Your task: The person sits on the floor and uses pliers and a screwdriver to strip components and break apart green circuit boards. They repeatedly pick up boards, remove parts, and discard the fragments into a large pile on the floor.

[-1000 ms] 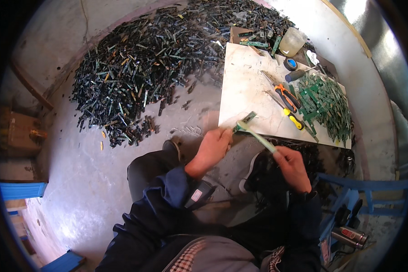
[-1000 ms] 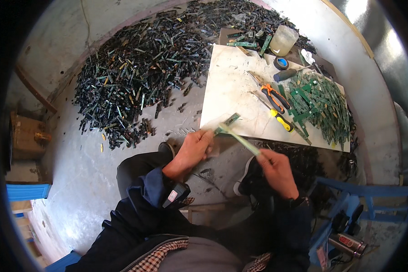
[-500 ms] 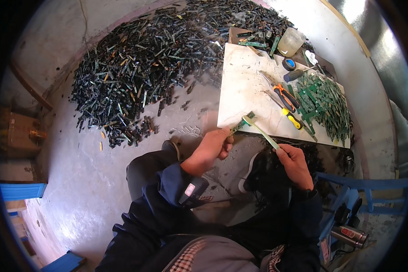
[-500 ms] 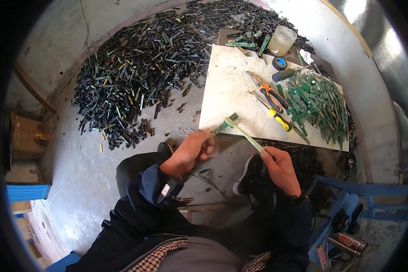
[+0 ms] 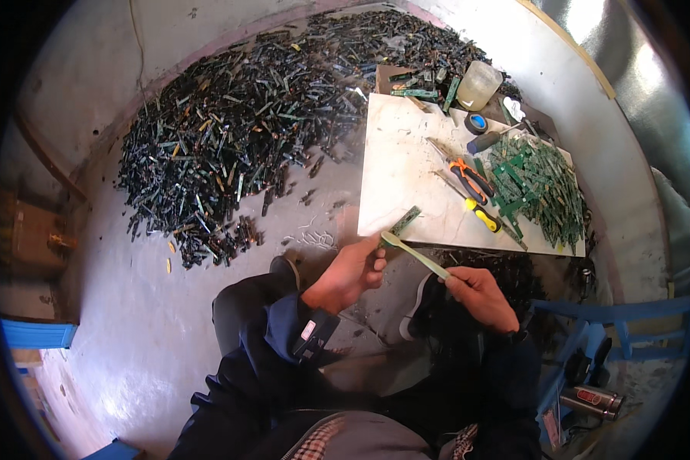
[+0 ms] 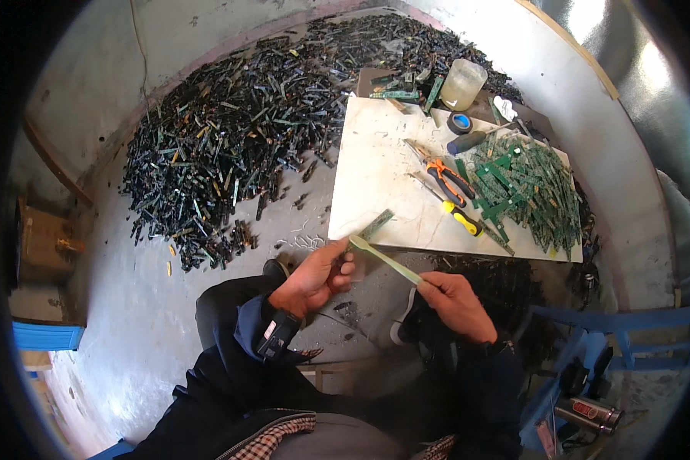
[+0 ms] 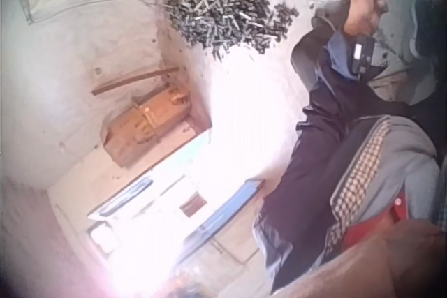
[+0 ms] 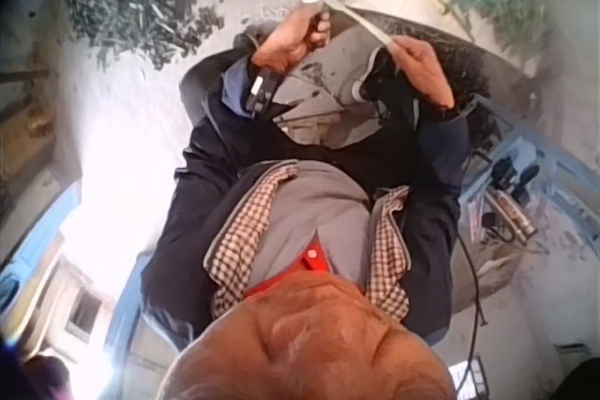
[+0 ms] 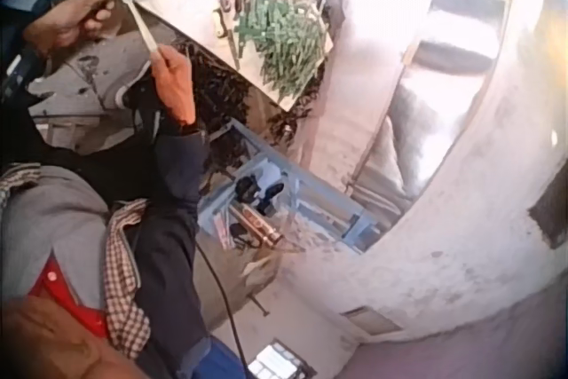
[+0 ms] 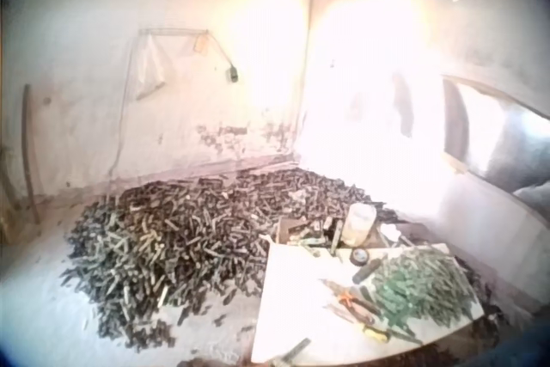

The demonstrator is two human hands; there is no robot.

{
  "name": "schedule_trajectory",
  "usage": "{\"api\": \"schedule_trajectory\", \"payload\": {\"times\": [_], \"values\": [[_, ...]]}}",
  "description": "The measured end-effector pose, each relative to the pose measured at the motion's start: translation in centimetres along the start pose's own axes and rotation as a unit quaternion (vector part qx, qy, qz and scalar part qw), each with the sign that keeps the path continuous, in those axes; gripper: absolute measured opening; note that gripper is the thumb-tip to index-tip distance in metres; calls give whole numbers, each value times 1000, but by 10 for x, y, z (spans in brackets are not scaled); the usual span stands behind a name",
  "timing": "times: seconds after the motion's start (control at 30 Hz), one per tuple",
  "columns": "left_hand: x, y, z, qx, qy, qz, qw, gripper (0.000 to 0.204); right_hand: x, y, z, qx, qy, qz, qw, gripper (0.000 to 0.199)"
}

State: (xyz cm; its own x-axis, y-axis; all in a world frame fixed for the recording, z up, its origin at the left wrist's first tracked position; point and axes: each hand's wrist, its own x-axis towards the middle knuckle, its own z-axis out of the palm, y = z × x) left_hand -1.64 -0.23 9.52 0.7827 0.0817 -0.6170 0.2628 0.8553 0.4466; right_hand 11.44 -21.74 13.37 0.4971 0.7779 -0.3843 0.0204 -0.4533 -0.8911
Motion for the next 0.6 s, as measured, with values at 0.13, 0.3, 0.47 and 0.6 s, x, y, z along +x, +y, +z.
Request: {"api": "schedule_trajectory", "payload": {"times": [0.13, 0.3, 0.47, 0.6], "values": [[2, 1, -2, 13, -15, 4, 1000, 30, 8, 8, -13, -16, 118, -57, 991, 19], [5, -1, -3, -3, -17, 17, 1000, 29, 3, 4, -4, -10, 62, -21, 998, 19], [3, 1, -1, 18, -21, 19, 999, 28, 5, 5, -12, 4, 92, -27, 995, 20], [1, -2, -3, 30, -26, 31, 999, 27, 8, 6, -13, -3, 177, -36, 984, 20]]}}
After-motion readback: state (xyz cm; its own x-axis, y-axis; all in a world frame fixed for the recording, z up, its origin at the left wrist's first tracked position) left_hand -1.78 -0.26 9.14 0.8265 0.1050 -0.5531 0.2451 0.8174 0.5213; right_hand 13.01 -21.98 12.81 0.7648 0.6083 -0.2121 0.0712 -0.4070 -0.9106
